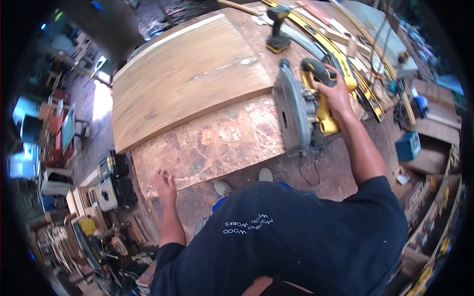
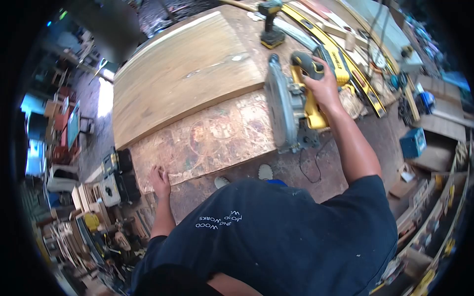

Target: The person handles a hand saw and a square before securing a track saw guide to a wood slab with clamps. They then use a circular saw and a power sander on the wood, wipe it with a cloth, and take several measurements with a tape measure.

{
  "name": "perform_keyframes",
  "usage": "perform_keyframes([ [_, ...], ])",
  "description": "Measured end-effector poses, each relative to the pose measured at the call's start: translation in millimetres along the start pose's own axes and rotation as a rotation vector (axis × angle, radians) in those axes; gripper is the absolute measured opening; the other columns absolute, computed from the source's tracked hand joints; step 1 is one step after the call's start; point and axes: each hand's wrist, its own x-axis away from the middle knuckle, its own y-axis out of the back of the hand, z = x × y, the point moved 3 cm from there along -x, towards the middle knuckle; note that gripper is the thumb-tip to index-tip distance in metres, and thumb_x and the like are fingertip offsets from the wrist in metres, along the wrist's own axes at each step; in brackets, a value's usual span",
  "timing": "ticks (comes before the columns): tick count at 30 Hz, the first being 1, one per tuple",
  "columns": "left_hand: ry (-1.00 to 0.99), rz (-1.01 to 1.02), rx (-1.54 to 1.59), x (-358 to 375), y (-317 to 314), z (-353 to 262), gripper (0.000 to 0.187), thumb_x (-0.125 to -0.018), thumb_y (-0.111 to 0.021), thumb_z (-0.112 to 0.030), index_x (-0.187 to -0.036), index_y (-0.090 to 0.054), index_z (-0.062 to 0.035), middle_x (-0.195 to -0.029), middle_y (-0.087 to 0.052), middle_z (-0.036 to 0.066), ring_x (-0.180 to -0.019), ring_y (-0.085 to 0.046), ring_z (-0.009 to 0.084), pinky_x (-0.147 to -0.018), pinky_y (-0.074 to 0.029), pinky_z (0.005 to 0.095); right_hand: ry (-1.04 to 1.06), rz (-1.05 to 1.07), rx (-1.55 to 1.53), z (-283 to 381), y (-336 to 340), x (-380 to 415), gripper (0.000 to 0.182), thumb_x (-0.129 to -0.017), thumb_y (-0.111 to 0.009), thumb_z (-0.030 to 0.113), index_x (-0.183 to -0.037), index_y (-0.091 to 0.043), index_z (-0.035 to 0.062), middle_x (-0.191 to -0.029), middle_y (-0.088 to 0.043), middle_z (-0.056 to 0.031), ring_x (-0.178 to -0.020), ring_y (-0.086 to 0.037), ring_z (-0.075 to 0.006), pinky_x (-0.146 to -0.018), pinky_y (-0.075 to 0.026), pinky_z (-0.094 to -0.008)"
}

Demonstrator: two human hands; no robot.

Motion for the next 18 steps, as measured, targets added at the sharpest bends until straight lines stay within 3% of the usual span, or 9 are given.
perform_keyframes([
  [2, 0.033, -0.008, -0.013, 1.0, 1.5, -0.8, 0.042, -0.085, -0.063, -0.021, -0.122, -0.053, -0.0064, -0.133, -0.049, 0.017, -0.128, -0.041, 0.0348, -0.112, -0.021, 0.0519, 0.053, -0.018, -0.003, -12.1, -6.6, -8.5, 0.060, -0.072, -0.064, 0.003, -0.130, -0.050, 0.0052, -0.094, -0.061, -0.0066, -0.073, -0.054, -0.0092, -0.065, -0.046, -0.0236],
  [3, 0.026, 0.015, -0.010, 0.6, 4.2, -3.5, 0.043, -0.084, -0.065, -0.020, -0.123, -0.052, -0.0068, -0.133, -0.049, 0.017, -0.128, -0.041, 0.0349, -0.112, -0.021, 0.0521, 0.042, -0.008, 0.082, -11.9, -6.6, -9.2, 0.062, -0.072, -0.064, -0.001, -0.132, -0.048, 0.0055, -0.102, -0.061, -0.0085, -0.081, -0.058, -0.0110, -0.071, -0.047, -0.0232],
  [8, 0.070, 0.028, 0.060, 0.2, 1.3, -1.6, 0.048, -0.084, -0.066, -0.021, -0.127, -0.050, -0.0078, -0.137, -0.044, 0.017, -0.131, -0.037, 0.0349, -0.110, -0.021, 0.0511, -0.041, -0.096, 0.083, -11.0, -9.2, -20.6, 0.060, -0.072, -0.063, 0.001, -0.130, -0.049, 0.0063, -0.093, -0.061, -0.0065, -0.069, -0.055, -0.0105, -0.060, -0.046, -0.0245],
  [12, 0.090, 0.025, 0.083, 3.0, 5.8, 2.7, 0.049, -0.083, -0.066, -0.025, -0.127, -0.050, -0.0095, -0.137, -0.044, 0.017, -0.132, -0.036, 0.0352, -0.111, -0.019, 0.0525, -0.063, -0.058, 0.178, -23.1, -1.8, -31.4, 0.064, -0.070, -0.064, 0.004, -0.132, -0.048, 0.0078, -0.097, -0.062, -0.0079, -0.075, -0.057, -0.0129, -0.066, -0.048, -0.0261],
  [14, 0.065, 0.121, 0.108, 2.2, 8.8, 6.2, 0.050, -0.082, -0.066, -0.029, -0.127, -0.052, -0.0118, -0.139, -0.043, 0.018, -0.134, -0.035, 0.0351, -0.113, -0.015, 0.0530, -0.082, -0.069, 0.299, -19.4, 0.5, -29.7, 0.065, -0.072, -0.065, 0.007, -0.134, -0.047, 0.0073, -0.100, -0.062, -0.0094, -0.081, -0.059, -0.0166, -0.072, -0.049, -0.0293],
  [15, 0.072, 0.106, 0.113, 4.1, 13.1, 11.8, 0.050, -0.082, -0.066, -0.029, -0.127, -0.052, -0.0118, -0.139, -0.043, 0.018, -0.134, -0.035, 0.0351, -0.113, -0.015, 0.0530, 0.063, -0.146, 0.449, -13.2, -1.7, -24.7, 0.064, -0.075, -0.069, 0.012, -0.134, -0.046, 0.0042, -0.102, -0.064, -0.0137, -0.088, -0.062, -0.0240, -0.079, -0.049, -0.0330],
  [17, 0.001, 0.163, 0.249, 5.1, 17.3, 22.1, 0.049, -0.080, -0.068, -0.027, -0.125, -0.055, -0.0126, -0.143, -0.041, 0.018, -0.136, -0.033, 0.0352, -0.113, -0.018, 0.0496, 0.139, -0.363, 0.683, 10.4, -21.0, -3.6, 0.057, -0.081, -0.068, 0.016, -0.132, -0.047, 0.0009, -0.111, -0.062, -0.0179, -0.105, -0.060, -0.0298, -0.091, -0.046, -0.0357],
  [18, 0.007, 0.144, 0.264, 5.1, 19.9, 31.4, 0.049, -0.080, -0.068, -0.027, -0.125, -0.055, -0.0126, -0.143, -0.041, 0.018, -0.136, -0.033, 0.0352, -0.113, -0.018, 0.0496, 0.382, -0.448, 0.770, 39.9, -45.4, 19.7, 0.053, -0.083, -0.066, 0.016, -0.131, -0.048, 0.0004, -0.116, -0.059, -0.0189, -0.111, -0.056, -0.0312, -0.095, -0.043, -0.0367],
])
